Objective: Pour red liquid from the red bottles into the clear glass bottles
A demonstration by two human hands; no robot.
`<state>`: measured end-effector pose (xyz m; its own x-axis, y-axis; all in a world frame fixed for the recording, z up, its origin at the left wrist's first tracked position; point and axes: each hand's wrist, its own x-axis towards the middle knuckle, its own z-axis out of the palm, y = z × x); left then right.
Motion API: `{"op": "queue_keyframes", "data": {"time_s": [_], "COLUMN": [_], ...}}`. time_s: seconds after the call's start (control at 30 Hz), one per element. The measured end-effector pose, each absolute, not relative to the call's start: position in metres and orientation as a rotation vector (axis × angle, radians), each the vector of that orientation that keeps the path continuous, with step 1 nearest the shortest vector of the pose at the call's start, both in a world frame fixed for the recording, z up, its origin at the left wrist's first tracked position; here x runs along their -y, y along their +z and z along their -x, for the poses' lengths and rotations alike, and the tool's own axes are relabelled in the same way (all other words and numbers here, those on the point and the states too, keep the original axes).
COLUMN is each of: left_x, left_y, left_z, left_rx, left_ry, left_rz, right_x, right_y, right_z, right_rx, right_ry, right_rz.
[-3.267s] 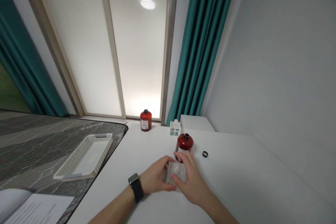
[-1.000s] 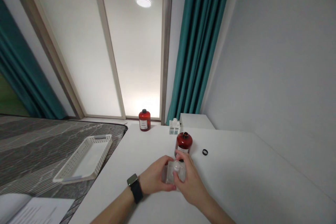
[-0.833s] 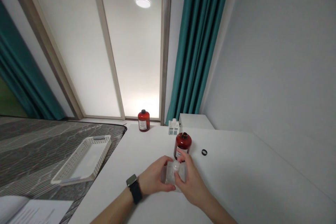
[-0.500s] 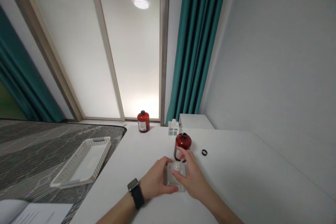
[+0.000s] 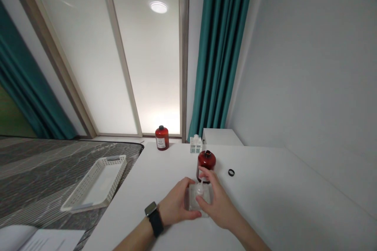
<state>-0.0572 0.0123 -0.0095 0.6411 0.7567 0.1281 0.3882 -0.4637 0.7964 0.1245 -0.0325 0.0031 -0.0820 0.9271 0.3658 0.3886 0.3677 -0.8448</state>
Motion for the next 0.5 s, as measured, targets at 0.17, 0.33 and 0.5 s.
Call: {"op": "queue_keyframes", "data": {"time_s": [0.17, 0.33, 0.5], "left_x": [-0.013, -0.013, -0.014], "left_y": [-0.009, -0.008, -0.011], "left_z": [0.054, 0.051, 0.051], "left_rx": [-0.917, -0.927, -0.882], "left_ry": [0.615, 0.603, 0.623], "left_rz": [-2.104, -2.105, -2.119], "right_x": [0.032, 0.034, 0.037], "right_y": [-0.007, -0.019, -0.023], "right_z": [-0.119, -0.122, -0.125], "right_rx": [1.495, 1.54, 1.614], "right_ry": [0.522, 0.454, 0.476], "right_rz": [1.351, 1.261, 1.181]}}
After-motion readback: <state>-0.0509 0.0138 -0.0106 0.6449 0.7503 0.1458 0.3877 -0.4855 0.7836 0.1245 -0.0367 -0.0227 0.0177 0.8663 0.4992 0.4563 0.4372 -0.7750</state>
